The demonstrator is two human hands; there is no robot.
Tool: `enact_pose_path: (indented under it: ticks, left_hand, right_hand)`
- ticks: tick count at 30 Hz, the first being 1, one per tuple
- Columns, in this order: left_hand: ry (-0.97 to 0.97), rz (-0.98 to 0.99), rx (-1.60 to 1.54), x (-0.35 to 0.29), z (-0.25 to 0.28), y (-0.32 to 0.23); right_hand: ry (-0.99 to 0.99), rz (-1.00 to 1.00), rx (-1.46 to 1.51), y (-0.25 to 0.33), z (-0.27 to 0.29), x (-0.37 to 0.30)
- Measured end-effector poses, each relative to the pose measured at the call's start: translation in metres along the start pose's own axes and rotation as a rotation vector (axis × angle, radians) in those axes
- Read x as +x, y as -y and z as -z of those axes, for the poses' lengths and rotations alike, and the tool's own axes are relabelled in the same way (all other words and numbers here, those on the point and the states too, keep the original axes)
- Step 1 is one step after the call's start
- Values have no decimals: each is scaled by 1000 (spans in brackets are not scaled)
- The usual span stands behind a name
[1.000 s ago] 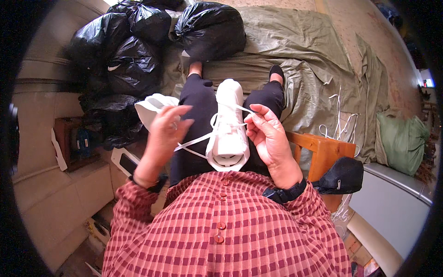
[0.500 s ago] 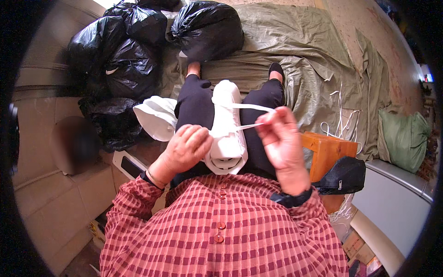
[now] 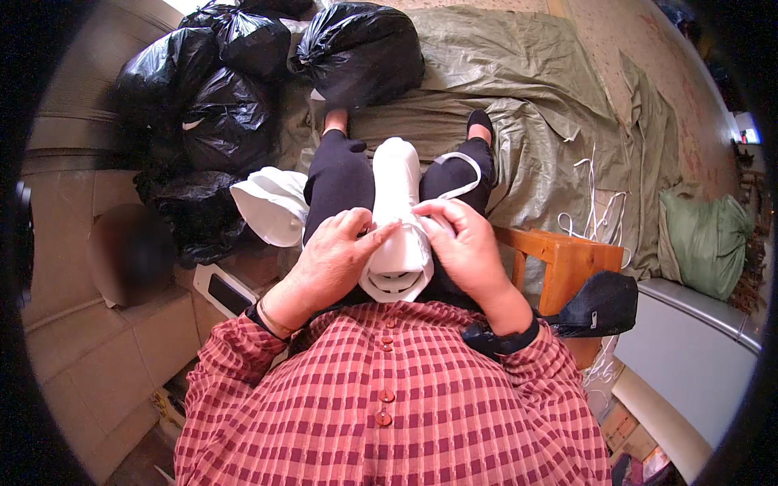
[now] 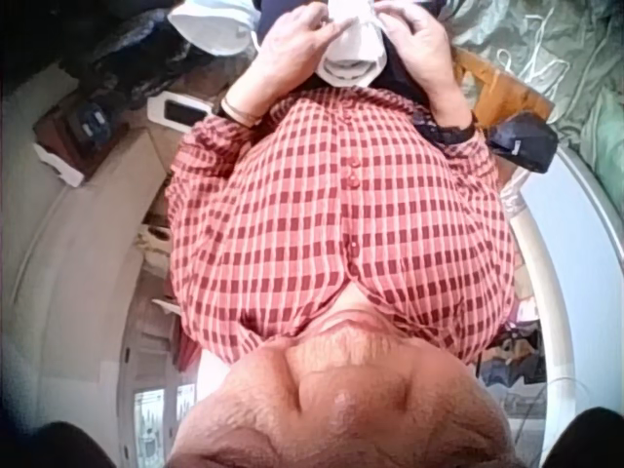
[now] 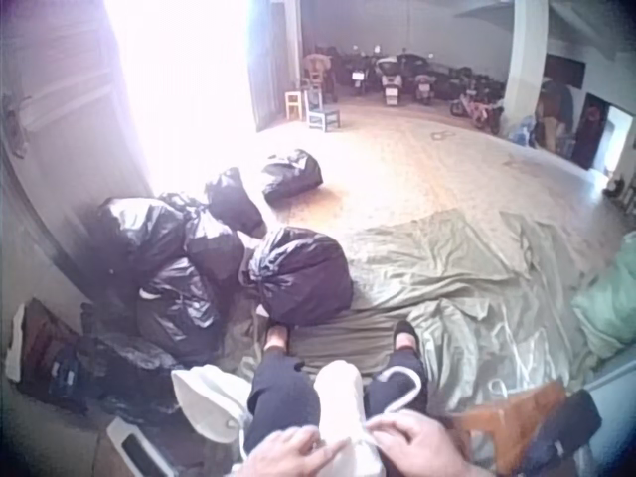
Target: The recorder is threading laces into a white sneaker while sitting on the floor.
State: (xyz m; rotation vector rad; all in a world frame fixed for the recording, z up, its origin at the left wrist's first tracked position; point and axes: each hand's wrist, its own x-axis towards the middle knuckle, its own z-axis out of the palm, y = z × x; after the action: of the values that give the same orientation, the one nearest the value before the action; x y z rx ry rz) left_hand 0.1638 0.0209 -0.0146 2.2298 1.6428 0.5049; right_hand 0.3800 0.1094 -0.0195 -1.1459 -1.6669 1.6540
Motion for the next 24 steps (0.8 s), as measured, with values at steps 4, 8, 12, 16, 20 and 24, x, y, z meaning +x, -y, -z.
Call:
enact_pose_path:
  ticks: [4,8,12,16,20,24]
  left_hand:
    - [90,9,17,7,9,-5]
    - [73,2,-33,5,11,-3]
    - [-165,121,-383,-11,-4,3]
    - [-204,163,-426,-12,-4,1]
    - [-184,177,-394,-10,-3,1]
    - [-142,244,-388,-13,-6,-1]
  right_hand:
    - [3,218,-453,10,-9,13]
    - [126,288,-694,24,-4,23]
    - [257,297,-809,35,-3,25]
    - [307,278,-812,35,0,37]
    - [414,-156,-396,27,5,52]
    - [509,-672,175,14,26,56]
